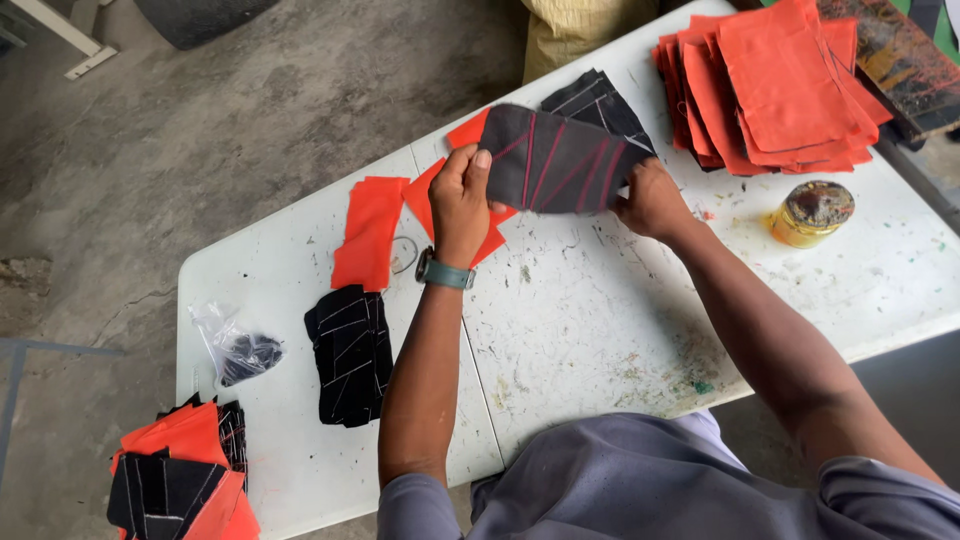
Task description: The person repeatedly applies glue from a small jar to orange fabric pieces using a brush, then places a black fabric piece on top and presses it down. The person continues this process with multiple fabric pieces on a white table.
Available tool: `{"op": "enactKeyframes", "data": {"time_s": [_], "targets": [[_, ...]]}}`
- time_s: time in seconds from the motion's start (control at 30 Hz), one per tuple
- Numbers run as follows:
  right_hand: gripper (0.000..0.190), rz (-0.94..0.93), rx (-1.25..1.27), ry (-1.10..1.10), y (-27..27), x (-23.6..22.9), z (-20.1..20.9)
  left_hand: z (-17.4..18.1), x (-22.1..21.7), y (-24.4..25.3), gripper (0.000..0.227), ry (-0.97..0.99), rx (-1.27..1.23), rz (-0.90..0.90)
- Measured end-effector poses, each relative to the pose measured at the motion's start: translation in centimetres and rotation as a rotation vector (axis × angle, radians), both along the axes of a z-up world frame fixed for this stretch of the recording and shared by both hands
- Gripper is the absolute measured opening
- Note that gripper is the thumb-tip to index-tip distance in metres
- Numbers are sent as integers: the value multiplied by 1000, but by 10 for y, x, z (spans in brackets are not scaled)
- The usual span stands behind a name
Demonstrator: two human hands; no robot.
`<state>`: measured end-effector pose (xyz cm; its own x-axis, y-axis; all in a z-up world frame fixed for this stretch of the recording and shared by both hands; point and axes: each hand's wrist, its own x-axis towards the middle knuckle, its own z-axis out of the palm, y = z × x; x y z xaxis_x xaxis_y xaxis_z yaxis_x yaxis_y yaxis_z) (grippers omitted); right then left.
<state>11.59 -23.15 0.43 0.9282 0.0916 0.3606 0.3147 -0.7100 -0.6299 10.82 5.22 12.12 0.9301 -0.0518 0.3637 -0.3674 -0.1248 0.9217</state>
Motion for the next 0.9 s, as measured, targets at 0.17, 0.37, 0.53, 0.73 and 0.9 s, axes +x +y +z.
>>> {"op": "enactKeyframes", "data": {"time_s": [0.17, 0.37, 0.53, 0.73, 0.9], "targets": [[73, 230, 1396, 509, 18, -34, 31, 3, -25, 23, 34, -35, -216, -127], [85, 892, 1817, 477, 31, -108, 56, -53, -30, 24, 26, 125, -642, -82], [59, 98, 913, -189, 53, -136, 61, -135, -71, -43, 27, 412, -584, -219], [21, -103, 116, -449, 0, -170, 87, -162, -60, -2, 34, -81, 526, 55], [43, 31, -239, -394, 59, -184, 63, -158, -7, 58, 33, -139, 638, 191]]}}
